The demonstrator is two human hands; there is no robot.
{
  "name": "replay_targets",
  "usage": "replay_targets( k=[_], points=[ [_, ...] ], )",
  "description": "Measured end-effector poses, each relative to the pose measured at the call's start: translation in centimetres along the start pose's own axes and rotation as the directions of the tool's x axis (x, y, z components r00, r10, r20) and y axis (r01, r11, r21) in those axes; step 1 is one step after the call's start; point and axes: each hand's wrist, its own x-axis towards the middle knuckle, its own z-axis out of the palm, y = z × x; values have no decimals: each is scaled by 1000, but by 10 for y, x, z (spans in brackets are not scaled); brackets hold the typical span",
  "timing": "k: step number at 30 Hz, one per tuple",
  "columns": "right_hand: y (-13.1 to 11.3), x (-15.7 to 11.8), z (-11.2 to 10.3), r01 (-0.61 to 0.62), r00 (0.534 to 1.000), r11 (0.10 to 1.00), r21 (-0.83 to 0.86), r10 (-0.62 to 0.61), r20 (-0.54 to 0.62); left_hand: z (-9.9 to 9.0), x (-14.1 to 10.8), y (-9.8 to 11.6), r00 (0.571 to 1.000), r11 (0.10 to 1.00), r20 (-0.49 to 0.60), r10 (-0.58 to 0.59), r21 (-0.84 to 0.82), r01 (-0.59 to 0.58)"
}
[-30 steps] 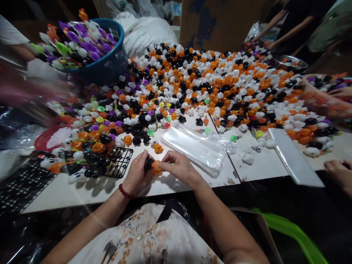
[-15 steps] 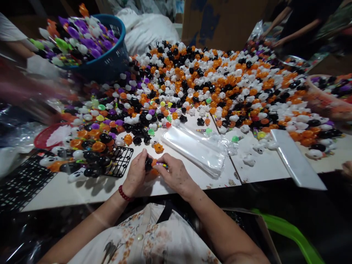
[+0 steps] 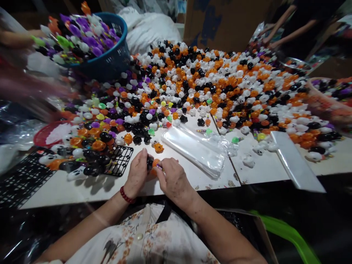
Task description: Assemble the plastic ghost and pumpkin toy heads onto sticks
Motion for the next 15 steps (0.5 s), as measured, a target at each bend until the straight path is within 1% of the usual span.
replay_targets(
  k=[4, 6, 8, 10, 12, 14, 15],
  points=[
    [-1, 3, 1, -139, 987, 972, 188, 120, 109, 3, -3, 3, 990, 987, 105, -94, -117, 107],
    [-1, 5, 3, -214, 972, 941, 261, 177, 156, 5, -5, 1, 984, 975, 124, -129, -167, 149],
    [0, 7, 7, -267, 958, 909, 319, 215, 187, 5, -6, -2, 981, 974, 135, -136, -160, 157],
    [3, 10, 10, -305, 946, 881, 362, 237, 222, 3, -5, -6, 983, 989, 155, -95, -100, 111],
    [9, 14, 8, -329, 935, 864, 381, 243, 258, -1, 0, -9, 990, 1000, 142, -3, -21, 6],
    [20, 18, 3, -306, 942, 890, 338, 230, 246, -7, 9, -11, 991, 991, 84, 106, 78, -113],
    [27, 21, -1, -269, 954, 922, 279, 216, 206, -11, 14, -13, 985, 975, 59, 163, 142, -170]
  ],
)
